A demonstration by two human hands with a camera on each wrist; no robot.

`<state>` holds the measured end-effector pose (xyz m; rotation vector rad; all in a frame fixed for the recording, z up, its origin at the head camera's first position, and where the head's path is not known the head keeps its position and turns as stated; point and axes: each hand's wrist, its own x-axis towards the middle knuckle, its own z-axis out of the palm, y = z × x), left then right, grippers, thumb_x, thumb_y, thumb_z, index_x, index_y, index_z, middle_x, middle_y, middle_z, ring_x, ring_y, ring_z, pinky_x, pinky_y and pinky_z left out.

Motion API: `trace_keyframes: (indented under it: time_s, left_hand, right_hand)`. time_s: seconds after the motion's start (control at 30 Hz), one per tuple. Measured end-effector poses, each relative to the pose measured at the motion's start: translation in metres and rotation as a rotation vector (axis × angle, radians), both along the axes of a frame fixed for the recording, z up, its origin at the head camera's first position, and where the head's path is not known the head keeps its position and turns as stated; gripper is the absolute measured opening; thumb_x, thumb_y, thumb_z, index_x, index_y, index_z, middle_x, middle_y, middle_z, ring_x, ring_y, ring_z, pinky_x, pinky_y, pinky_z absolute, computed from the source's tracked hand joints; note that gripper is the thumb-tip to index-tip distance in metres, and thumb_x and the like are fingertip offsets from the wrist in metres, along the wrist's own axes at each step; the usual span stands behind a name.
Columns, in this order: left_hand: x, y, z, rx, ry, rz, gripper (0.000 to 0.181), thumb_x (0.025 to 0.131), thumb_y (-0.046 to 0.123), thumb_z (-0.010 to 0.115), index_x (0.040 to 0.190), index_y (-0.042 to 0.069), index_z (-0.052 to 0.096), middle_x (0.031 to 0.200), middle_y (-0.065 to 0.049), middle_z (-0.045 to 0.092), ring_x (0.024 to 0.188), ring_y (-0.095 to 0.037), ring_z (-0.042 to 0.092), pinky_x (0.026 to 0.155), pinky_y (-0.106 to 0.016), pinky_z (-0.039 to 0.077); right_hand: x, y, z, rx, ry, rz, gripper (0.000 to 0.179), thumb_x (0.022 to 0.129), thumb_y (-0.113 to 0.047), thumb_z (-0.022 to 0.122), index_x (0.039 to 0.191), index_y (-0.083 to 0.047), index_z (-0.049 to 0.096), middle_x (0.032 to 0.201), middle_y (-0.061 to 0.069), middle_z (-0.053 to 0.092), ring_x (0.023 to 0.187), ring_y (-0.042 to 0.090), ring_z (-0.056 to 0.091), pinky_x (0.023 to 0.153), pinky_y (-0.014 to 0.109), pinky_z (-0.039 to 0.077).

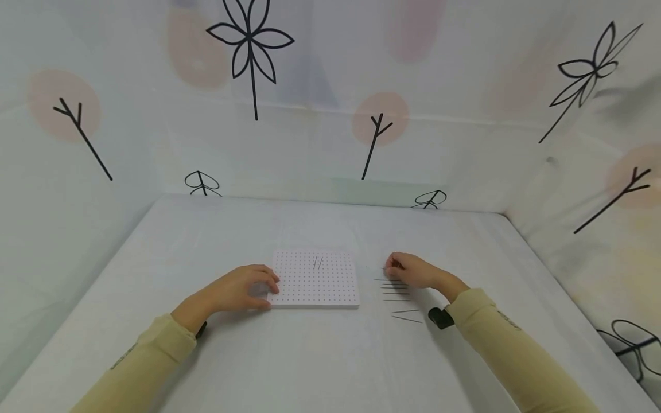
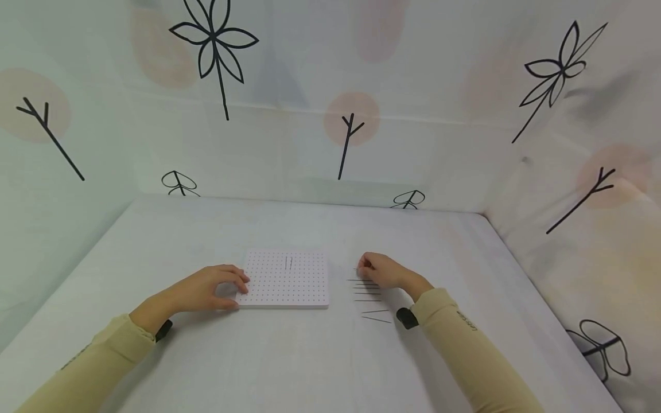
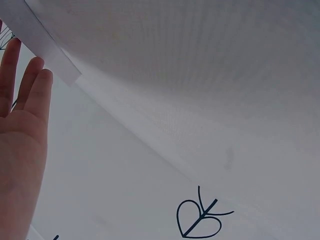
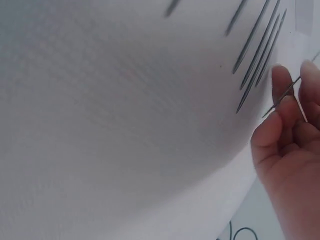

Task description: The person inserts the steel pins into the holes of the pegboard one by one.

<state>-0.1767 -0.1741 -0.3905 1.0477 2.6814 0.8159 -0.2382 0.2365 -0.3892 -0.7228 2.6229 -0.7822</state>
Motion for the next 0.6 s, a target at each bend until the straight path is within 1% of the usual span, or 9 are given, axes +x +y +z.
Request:
trace_keyframes:
  time_s: [0.13,0.2,0.33,0.47,0.6]
  left_hand:
    - [0.000,0.001,0.000,-0.002,-0.003,0.003,0.021,0.077,0.016,0.076,0.096,0.018,0.068,0.114,0.003,0.058,0.113,-0.020,0.051,0.098,-0.042,0.038]
    - [-0.001,0.001,0.000,0.000,-0.004,0.002,0.021,0.077,0.016,0.076,0.096,0.018,0.068,0.114,0.004,0.058,0.112,-0.020,0.051,0.098,-0.042,0.038]
    - [-0.001,0.001,0.000,0.005,-0.004,0.000,0.021,0.077,0.015,0.076,0.096,0.018,0.068,0.114,0.003,0.058,0.112,-0.020,0.051,0.098,-0.042,0.038]
    - [0.000,0.001,0.000,0.001,-0.004,0.000,0.021,0.077,0.015,0.076,0.096,0.018,0.068,0.114,0.003,0.058,0.112,-0.020,0.051,0.098,-0.042,0.038]
    - [0.000,0.002,0.000,-0.005,-0.003,0.001,0.021,0.077,0.015,0.076,0.096,0.017,0.068,0.114,0.002,0.058,0.112,-0.021,0.051,0.098,-0.042,0.038]
  right_hand:
    - [0.001,-0.003,0.002,-0.049,0.052,-0.042,0.004,0.093,-0.008,0.055,0.094,-0.004,0.055,0.085,0.001,0.054,0.077,0.016,0.048,0.069,0.032,0.043]
    - [0.002,-0.005,0.004,-0.078,0.067,-0.059,0.007,0.092,-0.007,0.056,0.098,-0.003,0.058,0.085,0.002,0.056,0.077,0.017,0.050,0.069,0.031,0.045]
    - [0.003,-0.010,0.007,-0.127,0.085,-0.066,0.012,0.091,-0.006,0.058,0.102,-0.001,0.062,0.089,0.005,0.061,0.075,0.017,0.053,0.068,0.030,0.049]
    - [0.003,-0.013,0.008,-0.162,0.098,-0.071,0.011,0.089,-0.007,0.062,0.099,-0.002,0.063,0.092,0.005,0.063,0.078,0.017,0.056,0.070,0.029,0.050]
    - [0.003,-0.017,0.008,-0.197,0.091,-0.088,0.009,0.088,-0.008,0.064,0.096,-0.003,0.063,0.089,0.002,0.064,0.079,0.016,0.059,0.072,0.029,0.051]
